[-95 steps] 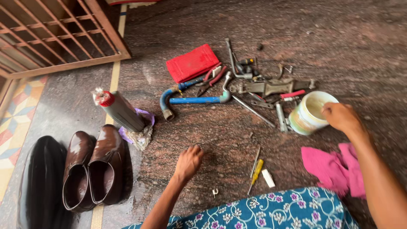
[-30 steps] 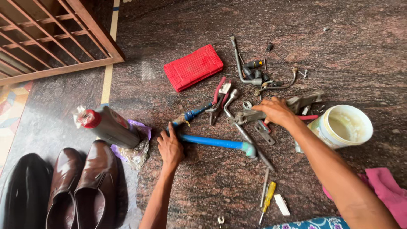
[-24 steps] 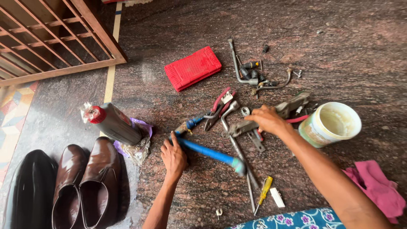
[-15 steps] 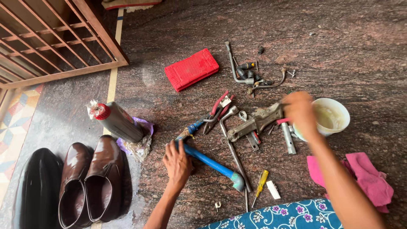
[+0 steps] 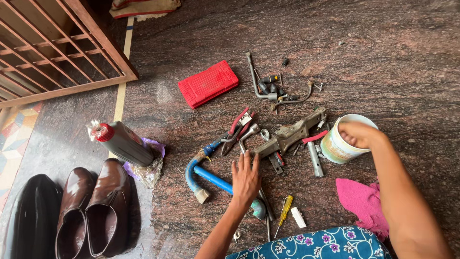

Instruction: The person sits on the floor and wipes a brown leather shoe with a pink cloth. They clean the exterior and interior of the shoe, then place it next to a matching pair. The person then picks up a blue pipe and wipes it with the cloth.

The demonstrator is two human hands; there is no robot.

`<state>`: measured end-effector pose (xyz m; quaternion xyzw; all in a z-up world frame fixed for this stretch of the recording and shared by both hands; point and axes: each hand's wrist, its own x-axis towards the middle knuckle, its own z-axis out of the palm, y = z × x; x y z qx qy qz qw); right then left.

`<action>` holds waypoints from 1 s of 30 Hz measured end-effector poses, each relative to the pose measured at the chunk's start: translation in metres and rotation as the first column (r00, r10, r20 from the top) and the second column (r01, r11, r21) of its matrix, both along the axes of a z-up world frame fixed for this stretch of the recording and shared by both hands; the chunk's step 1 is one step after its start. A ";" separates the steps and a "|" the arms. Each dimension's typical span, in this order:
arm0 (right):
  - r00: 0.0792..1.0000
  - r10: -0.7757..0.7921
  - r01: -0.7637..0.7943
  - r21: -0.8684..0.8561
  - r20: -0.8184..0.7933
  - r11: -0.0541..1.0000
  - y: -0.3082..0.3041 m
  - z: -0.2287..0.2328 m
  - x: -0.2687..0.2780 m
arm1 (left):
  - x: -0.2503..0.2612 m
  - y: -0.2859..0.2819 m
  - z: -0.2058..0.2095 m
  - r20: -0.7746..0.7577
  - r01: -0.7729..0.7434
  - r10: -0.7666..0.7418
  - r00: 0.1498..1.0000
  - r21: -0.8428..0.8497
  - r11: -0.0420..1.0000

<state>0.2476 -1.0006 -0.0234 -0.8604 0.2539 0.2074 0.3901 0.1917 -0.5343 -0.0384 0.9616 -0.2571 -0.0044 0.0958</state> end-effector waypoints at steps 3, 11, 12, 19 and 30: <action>0.918 -0.316 0.075 0.677 0.240 0.732 0.014 0.050 -0.011 | -0.036 0.032 0.025 -0.056 0.005 -0.006 0.998 -0.017 1.000; 0.935 -0.346 0.073 0.912 0.078 0.403 0.190 0.103 0.037 | -0.075 0.064 0.003 -0.128 0.131 -0.151 0.980 -0.154 0.979; 0.904 -0.382 -0.107 0.966 0.192 0.234 0.200 0.115 0.042 | -0.068 0.062 0.001 -0.136 0.102 -0.127 0.983 -0.175 0.979; 0.896 -0.272 -0.214 0.877 0.351 0.430 0.314 0.145 0.063 | -0.049 0.043 0.009 -0.138 -0.091 0.061 0.989 -0.227 0.970; 0.713 0.470 -0.479 -0.128 0.521 0.868 0.332 0.191 0.026 | 0.029 0.122 0.017 0.081 -0.129 0.172 0.982 -0.380 0.916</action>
